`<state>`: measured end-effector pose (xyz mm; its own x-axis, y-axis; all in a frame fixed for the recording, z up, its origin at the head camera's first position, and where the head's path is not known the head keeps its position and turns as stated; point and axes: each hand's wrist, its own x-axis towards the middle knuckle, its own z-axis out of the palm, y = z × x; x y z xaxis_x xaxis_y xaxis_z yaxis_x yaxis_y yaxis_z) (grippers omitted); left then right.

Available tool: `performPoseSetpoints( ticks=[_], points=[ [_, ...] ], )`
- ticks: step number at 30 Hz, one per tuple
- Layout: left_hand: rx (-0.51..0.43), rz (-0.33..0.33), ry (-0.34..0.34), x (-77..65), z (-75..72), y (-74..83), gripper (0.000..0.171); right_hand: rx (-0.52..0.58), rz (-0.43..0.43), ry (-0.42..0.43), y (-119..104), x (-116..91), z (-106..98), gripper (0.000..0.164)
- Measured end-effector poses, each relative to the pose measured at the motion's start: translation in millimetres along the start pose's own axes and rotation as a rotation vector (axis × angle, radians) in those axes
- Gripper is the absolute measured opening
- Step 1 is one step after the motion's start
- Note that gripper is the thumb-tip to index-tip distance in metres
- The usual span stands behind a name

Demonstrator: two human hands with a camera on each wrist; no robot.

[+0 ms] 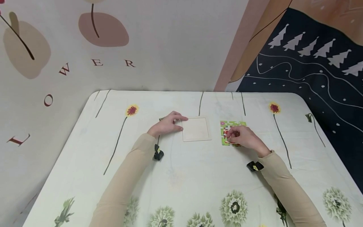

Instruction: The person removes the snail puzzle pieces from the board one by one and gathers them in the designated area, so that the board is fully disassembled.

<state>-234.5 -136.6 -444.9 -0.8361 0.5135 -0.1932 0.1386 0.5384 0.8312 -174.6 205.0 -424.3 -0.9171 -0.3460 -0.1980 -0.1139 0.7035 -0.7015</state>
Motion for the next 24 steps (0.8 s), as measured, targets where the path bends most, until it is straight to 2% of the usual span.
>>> performPoseSetpoints(
  ticks=[11,18,24],
  points=[
    [0.007,-0.006,0.003,0.1,-0.4,-0.8,0.044,-0.013,-0.012,-0.03,0.8,1.9,0.8,0.005],
    [0.002,-0.004,0.007,-1.3,-0.9,-1.0,0.044,-0.021,-0.018,-0.019,-0.8,3.7,2.3,0.004],
    [0.073,0.021,0.024,-5.9,-0.3,0.7,0.042,-0.015,-0.024,-0.003,2.6,-1.3,-6.5,0.005]
  ],
)
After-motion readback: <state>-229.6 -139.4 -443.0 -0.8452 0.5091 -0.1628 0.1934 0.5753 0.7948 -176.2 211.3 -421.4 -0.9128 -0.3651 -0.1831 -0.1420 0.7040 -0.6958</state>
